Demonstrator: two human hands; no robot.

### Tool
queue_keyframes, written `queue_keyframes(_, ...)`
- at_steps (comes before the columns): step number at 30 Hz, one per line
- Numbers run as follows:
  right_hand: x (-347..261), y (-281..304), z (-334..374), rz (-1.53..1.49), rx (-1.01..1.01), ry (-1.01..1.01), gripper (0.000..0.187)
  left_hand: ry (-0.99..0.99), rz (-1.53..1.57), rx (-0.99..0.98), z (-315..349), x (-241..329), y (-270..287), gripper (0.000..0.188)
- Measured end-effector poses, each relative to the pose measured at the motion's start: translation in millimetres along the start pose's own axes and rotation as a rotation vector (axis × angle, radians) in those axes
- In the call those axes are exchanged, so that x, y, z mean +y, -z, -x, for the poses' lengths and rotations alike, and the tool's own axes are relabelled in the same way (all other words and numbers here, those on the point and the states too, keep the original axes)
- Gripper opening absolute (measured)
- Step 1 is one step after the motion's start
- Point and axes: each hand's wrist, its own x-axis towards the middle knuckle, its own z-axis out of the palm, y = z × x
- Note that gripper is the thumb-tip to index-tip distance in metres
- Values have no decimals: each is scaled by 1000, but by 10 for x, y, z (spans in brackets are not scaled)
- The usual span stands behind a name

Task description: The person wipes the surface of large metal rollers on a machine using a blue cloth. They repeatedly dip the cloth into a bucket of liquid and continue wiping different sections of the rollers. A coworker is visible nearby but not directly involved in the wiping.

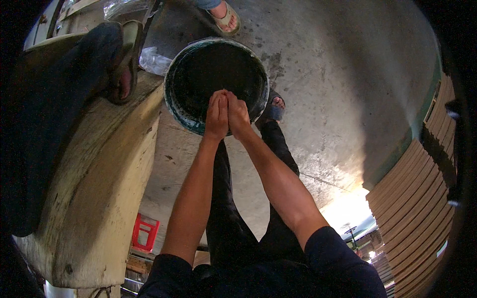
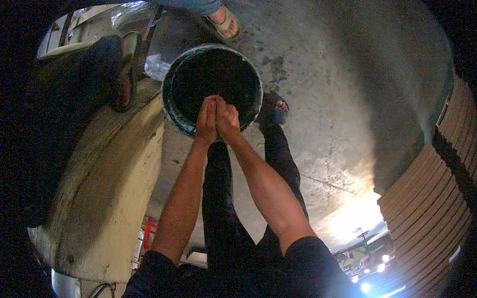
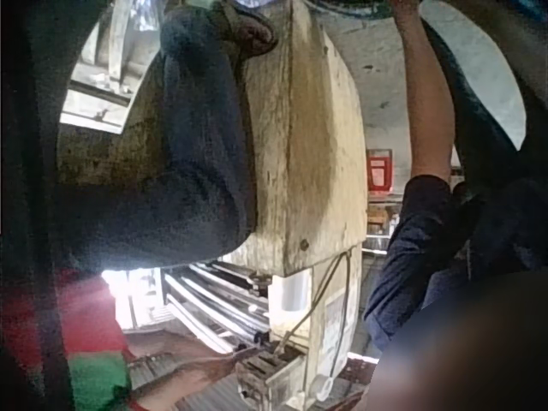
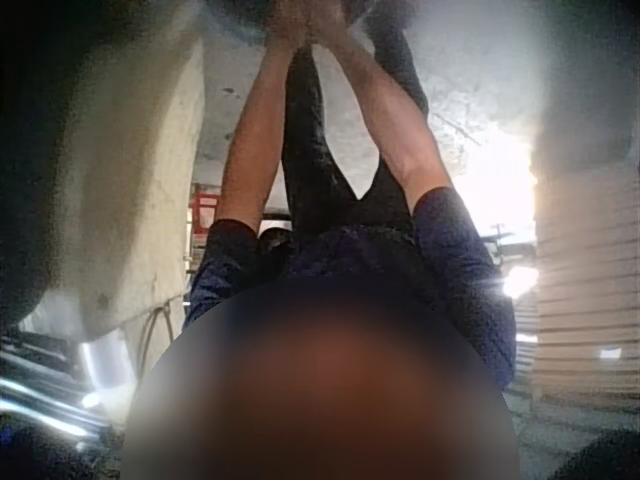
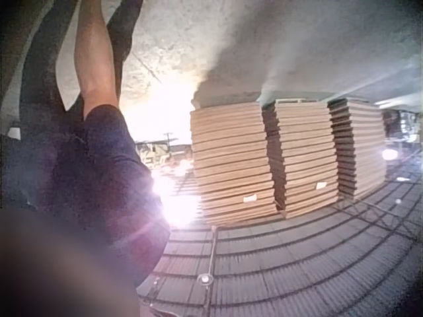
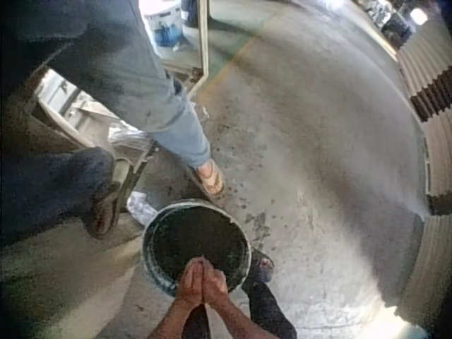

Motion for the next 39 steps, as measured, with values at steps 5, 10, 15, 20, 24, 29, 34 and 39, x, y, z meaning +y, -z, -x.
queue_keyframes(5,-235,61,32,-173,40,-249,47,-113,75,-12,-64,98,20,41)
queue_keyframes(10,-603,139,257,-351,72,-403,57,-289,-84,-90,-47,278,100,42)
queue_keyframes(15,-758,124,484,38,-113,-81,57,-255,-130,-140,40,373,472,40)
queue_keyframes(20,-1135,319,820,462,-200,-20,58,58,-194,-159,660,588,715,34)
queue_keyframes(24,-1646,464,1355,501,-272,200,61,627,667,95,1613,1049,387,65)
queue_keyframes(29,-1973,553,2627,1049,-429,1004,57,-50,1703,257,2505,1417,41,62)
queue_keyframes(34,-2202,413,3459,1236,-1125,840,66,14,1661,514,3563,928,23,42)
queue_keyframes(39,-2283,63,4385,1263,-1672,788,72,-208,1481,801,5035,336,-96,51)
